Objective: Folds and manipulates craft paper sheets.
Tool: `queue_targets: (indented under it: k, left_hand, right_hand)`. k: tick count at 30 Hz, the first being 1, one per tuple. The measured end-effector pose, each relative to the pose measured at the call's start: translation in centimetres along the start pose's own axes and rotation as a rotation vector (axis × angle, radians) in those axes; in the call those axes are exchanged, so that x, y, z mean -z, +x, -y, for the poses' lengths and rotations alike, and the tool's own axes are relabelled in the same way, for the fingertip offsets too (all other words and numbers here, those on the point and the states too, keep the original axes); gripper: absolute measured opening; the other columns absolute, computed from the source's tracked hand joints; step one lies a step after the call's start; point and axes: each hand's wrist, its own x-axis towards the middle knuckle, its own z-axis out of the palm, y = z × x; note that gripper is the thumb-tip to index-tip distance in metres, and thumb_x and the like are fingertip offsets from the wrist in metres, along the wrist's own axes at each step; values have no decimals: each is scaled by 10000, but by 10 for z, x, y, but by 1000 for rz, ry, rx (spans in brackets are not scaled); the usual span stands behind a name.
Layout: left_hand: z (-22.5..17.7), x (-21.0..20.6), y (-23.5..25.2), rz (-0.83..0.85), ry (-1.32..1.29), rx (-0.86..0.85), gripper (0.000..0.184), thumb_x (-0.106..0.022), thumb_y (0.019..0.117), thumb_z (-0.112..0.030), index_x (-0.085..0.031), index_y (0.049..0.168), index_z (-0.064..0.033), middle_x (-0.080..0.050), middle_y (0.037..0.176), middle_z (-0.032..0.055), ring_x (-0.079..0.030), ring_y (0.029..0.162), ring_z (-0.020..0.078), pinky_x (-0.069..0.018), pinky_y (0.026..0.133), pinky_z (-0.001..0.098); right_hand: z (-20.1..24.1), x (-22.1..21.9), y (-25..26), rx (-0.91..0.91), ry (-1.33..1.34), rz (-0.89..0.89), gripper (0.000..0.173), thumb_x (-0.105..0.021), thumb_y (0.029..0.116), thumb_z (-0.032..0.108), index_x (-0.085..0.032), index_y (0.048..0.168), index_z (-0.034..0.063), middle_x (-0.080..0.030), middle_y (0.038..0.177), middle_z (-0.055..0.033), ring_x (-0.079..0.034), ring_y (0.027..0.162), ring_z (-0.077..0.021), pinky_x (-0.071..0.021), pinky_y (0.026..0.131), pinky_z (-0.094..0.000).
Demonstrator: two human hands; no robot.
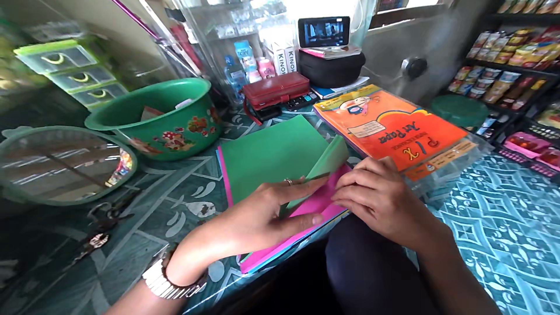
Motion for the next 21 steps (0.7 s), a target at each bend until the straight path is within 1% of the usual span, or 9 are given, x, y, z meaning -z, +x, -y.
queue_targets:
  k: [3, 6, 11, 12, 14, 16, 17, 18, 21]
  left_hand:
    - [1, 1, -1, -1, 28, -1, 429, -502, 1069, -317, -583, 1464, -172, -652, 1380, -16, -586, 1266, 16, -477, 1082, 242]
    - [1, 0, -1, -14, 60, 4, 431, -487, 1051, -227, -578, 1472, -211, -672, 1343, -14, -616, 1197, 2, -496, 1008, 200]
    - [1, 1, -1, -2, 53, 0, 432, -462, 1051, -186, -586, 1464, -201, -683, 1322, -17, -610, 1211, -3, -472, 1069, 217]
    - [1, 2, -1, -1, 51, 3, 435, -456, 1057, -194, -574, 1476, -212, -688, 1308, -18, -615, 1186, -17, -476, 1050, 200]
    - [-1, 2, -1, -11, 49, 21, 451, -451, 1073, -224, -516, 1519, -244, -709, 1196, -17, -623, 997, -47, -495, 892, 155]
    - [-3, 2, 0, -9, 43, 65, 507, -455, 1075, -259, -409, 1579, -279, -702, 1069, -25, -609, 853, -46, -507, 767, 152]
    - [-4, 2, 0, -7, 34, 90, 543, -463, 1069, -274, -358, 1602, -269, -696, 1048, -22, -605, 827, -43, -509, 742, 155]
    - [-5, 1, 1, -4, 23, 109, 579, -476, 1060, -286, -320, 1616, -247, -701, 1098, -22, -614, 856, -48, -514, 759, 153]
    - [-5, 0, 0, 16, -24, 138, 633, -528, 1044, -326, -301, 1620, -192, -677, 1304, -34, -632, 1105, -35, -523, 931, 179]
  right_hand:
    - [-1, 2, -3, -3, 3, 56, 201, -622, 1002, 261, -794, 923, 193, -733, 979, 46, -614, 964, -145, -408, 859, -361]
    - [-1, 3, -5, 6, 8, 93, 211, -606, 1010, 262, -789, 933, 190, -727, 966, 47, -611, 944, -144, -409, 847, -357]
    - [-2, 3, -8, -3, 41, 166, 249, -590, 1020, 335, -782, 956, 192, -732, 991, 46, -621, 962, -144, -415, 862, -372]
    - [-3, 3, -8, -8, 55, 177, 273, -582, 1025, 365, -781, 960, 191, -734, 995, 46, -622, 961, -143, -413, 858, -373]
    - [-4, 3, -8, -28, 83, 186, 308, -572, 1028, 403, -780, 962, 185, -736, 984, 46, -621, 942, -135, -414, 849, -366]
    - [-6, 2, -9, -66, 72, 163, 315, -569, 1026, 394, -780, 960, 172, -749, 971, 35, -655, 943, -143, -450, 842, -374]
    - [-6, 2, -9, -99, 45, 146, 306, -569, 1023, 378, -784, 964, 168, -759, 972, 31, -675, 952, -149, -472, 843, -382]
    - [-7, 3, -9, -140, 16, 121, 290, -577, 1015, 355, -788, 965, 162, -762, 958, 24, -686, 939, -157, -486, 834, -393]
    - [-7, 5, -5, -291, -75, 8, 257, -619, 990, 310, -781, 940, 116, -747, 881, -26, -697, 859, -204, -516, 788, -435]
